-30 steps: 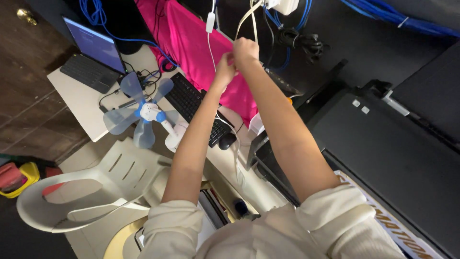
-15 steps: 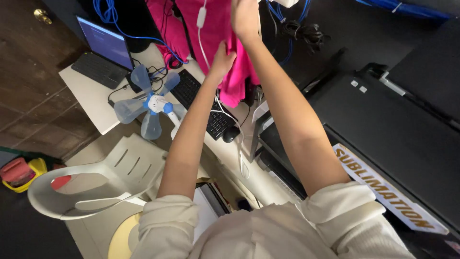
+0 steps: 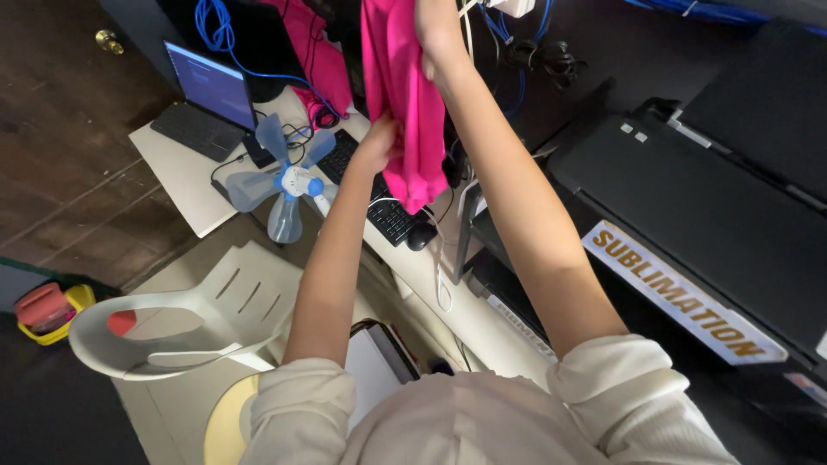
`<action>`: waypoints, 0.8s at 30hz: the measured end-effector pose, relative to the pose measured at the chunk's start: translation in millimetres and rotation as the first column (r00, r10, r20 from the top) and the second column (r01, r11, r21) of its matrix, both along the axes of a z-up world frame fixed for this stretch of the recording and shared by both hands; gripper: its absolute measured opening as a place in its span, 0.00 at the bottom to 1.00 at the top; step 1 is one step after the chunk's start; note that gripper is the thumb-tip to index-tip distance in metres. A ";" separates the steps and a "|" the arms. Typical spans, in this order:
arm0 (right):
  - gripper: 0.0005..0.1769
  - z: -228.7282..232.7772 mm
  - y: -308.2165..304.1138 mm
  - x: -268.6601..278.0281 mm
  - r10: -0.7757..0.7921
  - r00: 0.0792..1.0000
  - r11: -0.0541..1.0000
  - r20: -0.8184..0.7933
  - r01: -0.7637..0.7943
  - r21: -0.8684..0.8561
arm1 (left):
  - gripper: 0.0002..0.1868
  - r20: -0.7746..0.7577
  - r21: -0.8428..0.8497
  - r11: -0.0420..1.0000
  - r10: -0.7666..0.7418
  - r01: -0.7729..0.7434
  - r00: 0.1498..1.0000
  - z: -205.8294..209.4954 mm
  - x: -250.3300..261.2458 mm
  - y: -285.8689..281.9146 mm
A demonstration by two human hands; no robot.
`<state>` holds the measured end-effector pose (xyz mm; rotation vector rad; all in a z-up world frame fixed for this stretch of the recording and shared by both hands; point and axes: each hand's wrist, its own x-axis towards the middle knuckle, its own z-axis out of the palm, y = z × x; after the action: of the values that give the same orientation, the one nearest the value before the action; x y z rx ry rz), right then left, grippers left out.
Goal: The person organizes laminating film rolls in a box on a desk, then retrieves a pink cloth. They repeatedly fold the pink cloth and place it on a nearby office chair, moving back and forth between the desk and the chair.
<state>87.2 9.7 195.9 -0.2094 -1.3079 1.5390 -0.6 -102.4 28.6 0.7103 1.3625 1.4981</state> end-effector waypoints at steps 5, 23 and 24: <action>0.19 49.9 -87.2 65.0 0.251 0.968 0.928 -0.017 -0.245 -0.282 | 0.25 0.091 0.002 0.999 -0.036 0.036 0.995 -91.8 -44.0 9.6; 0.28 -249.9 -240.7 241.5 0.783 0.614 0.555 0.100 -0.617 -0.558 | 0.26 0.318 0.288 0.956 -0.157 0.062 0.935 -49.0 110.0 -210.3; 0.29 -258.4 -251.6 249.0 0.796 0.601 0.551 0.071 -0.671 -0.495 | 0.25 0.291 0.288 0.954 -0.172 0.086 0.941 -55.8 118.2 -218.7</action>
<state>336.2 -241.9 -62.5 -0.1536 -1.3416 2.6397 117.6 -321.1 -27.3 0.6819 0.8633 1.6280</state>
